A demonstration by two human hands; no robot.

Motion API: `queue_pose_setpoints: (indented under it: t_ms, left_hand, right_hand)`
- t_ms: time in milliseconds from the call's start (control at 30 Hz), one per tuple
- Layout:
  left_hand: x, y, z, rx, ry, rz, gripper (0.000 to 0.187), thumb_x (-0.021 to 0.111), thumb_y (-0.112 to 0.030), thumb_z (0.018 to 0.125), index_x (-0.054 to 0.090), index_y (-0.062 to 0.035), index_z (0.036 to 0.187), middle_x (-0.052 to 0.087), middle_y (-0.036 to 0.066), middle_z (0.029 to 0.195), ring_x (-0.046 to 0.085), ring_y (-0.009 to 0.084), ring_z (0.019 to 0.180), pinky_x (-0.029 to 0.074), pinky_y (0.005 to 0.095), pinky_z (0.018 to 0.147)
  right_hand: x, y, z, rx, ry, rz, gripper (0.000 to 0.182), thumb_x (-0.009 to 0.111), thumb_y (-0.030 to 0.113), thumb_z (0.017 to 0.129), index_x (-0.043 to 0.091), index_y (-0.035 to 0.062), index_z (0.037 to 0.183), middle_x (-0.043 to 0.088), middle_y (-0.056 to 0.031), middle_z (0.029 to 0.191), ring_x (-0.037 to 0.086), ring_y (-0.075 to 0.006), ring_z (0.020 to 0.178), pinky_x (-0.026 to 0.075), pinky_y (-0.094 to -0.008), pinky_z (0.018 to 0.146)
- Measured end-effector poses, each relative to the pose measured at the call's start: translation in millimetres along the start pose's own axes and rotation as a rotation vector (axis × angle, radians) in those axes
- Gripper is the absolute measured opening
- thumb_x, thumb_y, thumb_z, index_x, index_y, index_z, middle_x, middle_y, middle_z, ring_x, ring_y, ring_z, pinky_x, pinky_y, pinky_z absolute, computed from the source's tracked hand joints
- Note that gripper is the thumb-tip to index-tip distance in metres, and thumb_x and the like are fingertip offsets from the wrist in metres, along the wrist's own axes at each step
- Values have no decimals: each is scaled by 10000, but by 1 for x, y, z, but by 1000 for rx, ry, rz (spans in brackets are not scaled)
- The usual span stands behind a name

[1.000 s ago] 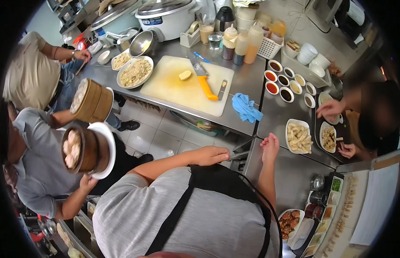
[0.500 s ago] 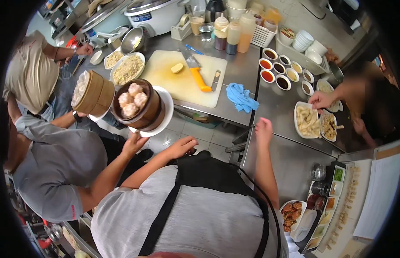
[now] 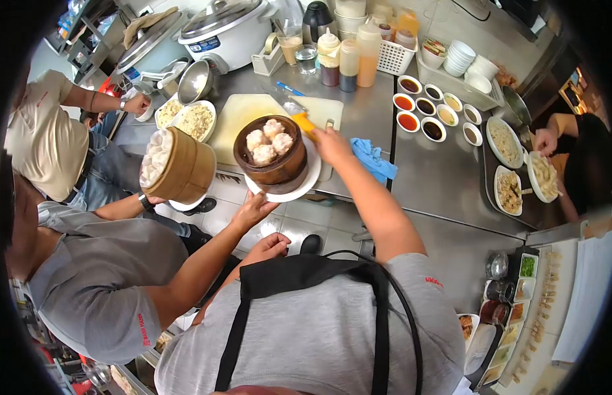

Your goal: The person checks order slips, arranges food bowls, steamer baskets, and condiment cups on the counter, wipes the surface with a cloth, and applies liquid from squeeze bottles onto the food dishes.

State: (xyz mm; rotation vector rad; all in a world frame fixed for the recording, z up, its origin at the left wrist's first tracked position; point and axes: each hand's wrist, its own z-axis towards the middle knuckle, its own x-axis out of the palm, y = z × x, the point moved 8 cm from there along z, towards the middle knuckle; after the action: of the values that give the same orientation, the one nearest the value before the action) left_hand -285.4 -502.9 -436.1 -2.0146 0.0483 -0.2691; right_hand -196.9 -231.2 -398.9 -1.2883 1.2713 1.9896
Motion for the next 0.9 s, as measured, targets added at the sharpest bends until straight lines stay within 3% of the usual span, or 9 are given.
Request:
queue_pose_setpoints:
  t_ms: [200, 300, 400, 467, 567, 667, 800, 867, 900]
  left_hand:
    - [-21, 2, 8, 3, -66, -5, 167, 463, -199, 833, 482, -44, 893, 472, -14, 697, 443, 54, 632, 372, 185, 563]
    - [-48, 44, 19, -42, -132, -29, 167, 480, -207, 824, 478, -44, 862, 473, -6, 678, 442, 62, 583, 370, 191, 511]
    - [-84, 77, 38, -155, -212, -117, 179, 489, -220, 817, 467, -47, 860, 481, 10, 688, 464, 89, 591, 387, 208, 510]
    - [-78, 57, 73, -192, -77, -570, 185, 485, -222, 815, 461, -45, 866, 490, 26, 706, 485, 106, 604, 406, 222, 514]
    - [-20, -10, 116, -736, 77, -2059, 195, 479, -226, 812, 452, -43, 874, 502, 50, 732, 515, 133, 623, 433, 243, 519]
    - [-6, -24, 128, -1012, -11, -2393, 205, 473, -229, 809, 443, -40, 882, 515, 75, 758, 545, 159, 643, 461, 264, 524]
    - [-13, -31, 138, -1100, 51, -2903, 256, 493, -235, 786, 446, -54, 961, 528, 91, 867, 559, 211, 746, 473, 339, 635]
    - [-24, -52, 124, -1205, 85, -3186, 253, 502, -235, 777, 455, -88, 976, 530, 67, 867, 546, 195, 772, 464, 328, 647]
    - [-33, -66, 113, -1278, 113, -3407, 253, 506, -235, 772, 459, -104, 984, 531, 55, 867, 540, 187, 786, 459, 323, 653]
  right_hand:
    - [-18, -49, 40, -15, -78, -128, 331, 569, 193, 705, 512, 166, 1030, 490, -86, 996, 489, -260, 922, 403, -369, 777]
    - [-58, -36, 32, -6, -317, -186, 270, 570, 181, 701, 539, 116, 961, 515, -95, 943, 515, -251, 856, 420, -355, 735]
    - [-79, -46, 2, 28, -442, 296, 176, 551, 182, 724, 541, 55, 845, 551, -88, 784, 553, -214, 682, 448, -311, 603]
    - [-43, -73, -30, 304, -153, 682, 145, 529, 178, 742, 515, 34, 752, 537, -61, 631, 539, -161, 524, 429, -250, 470]
    - [0, -22, -109, 676, 381, 1307, 149, 526, 189, 753, 507, 42, 743, 529, -44, 621, 535, -120, 511, 420, -216, 430]
    - [7, 40, -121, 447, 538, 1170, 202, 502, 232, 800, 510, 31, 776, 551, -43, 709, 543, -104, 591, 436, -213, 513]
    - [-43, 123, -73, -120, 168, 1182, 294, 495, 209, 815, 452, -28, 982, 533, -96, 914, 522, -150, 853, 418, -260, 745]
    - [-33, 143, -49, -54, 171, 1202, 436, 489, 226, 818, 347, -28, 1143, 441, -164, 1110, 439, -198, 1029, 357, -303, 859]
    - [-17, 154, -40, -57, 283, 1197, 609, 476, 300, 817, 200, -38, 1241, 285, -208, 1251, 292, -245, 1163, 257, -331, 943]
